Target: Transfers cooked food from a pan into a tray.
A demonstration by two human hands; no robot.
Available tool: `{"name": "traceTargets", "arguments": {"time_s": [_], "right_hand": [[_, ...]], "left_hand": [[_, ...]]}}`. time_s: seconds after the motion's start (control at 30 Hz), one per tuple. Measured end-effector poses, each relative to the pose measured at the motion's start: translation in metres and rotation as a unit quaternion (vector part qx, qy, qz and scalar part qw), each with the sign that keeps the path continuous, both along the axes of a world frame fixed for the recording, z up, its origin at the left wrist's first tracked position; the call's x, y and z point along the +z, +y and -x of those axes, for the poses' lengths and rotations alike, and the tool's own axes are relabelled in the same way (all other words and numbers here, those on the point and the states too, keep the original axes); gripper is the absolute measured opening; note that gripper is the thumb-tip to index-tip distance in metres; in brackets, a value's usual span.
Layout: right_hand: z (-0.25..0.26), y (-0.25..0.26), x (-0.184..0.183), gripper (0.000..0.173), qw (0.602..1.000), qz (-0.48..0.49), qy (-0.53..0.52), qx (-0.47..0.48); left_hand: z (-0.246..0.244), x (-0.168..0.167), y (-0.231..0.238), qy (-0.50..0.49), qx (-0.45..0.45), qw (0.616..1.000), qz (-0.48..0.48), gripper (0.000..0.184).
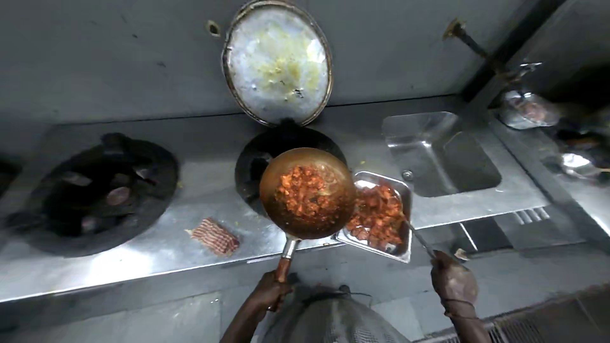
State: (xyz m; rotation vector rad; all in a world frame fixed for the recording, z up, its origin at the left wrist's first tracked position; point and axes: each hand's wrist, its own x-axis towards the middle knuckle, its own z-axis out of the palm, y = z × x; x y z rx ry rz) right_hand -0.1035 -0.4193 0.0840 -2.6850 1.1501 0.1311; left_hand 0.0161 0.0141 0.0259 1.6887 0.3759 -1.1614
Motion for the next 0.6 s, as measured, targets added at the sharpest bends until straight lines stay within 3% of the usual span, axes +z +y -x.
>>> {"name": "traceTargets", "arguments": {"time_s": [0.1,0.2,0.4,0.6], "right_hand": [[0.002,-0.01,-0.016,0.032,0.997,0.064,0.036,0.005],[0.003,-0.013,-0.011,0.033,0.997,0.075,-0.004,-0.01],[-0.018,-0.012,0.022,0.027,0.991,-0.05,-0.121,0.006],[-0.075,0.02,0.043,0.018,0.974,-0.186,0.071,0.108]], "left_hand": [[0.0,-0.002,0.0,0.005,0.006,1.0,0.003,0.03],[0.0,-0.001,0.0,0.009,0.008,1.0,0.005,0.029],[0.001,-0.003,-0.003,0.01,0.018,1.0,0.008,0.031],[0.005,-0.011,-0.004,0.006,0.02,1.0,0.008,0.031]]}}
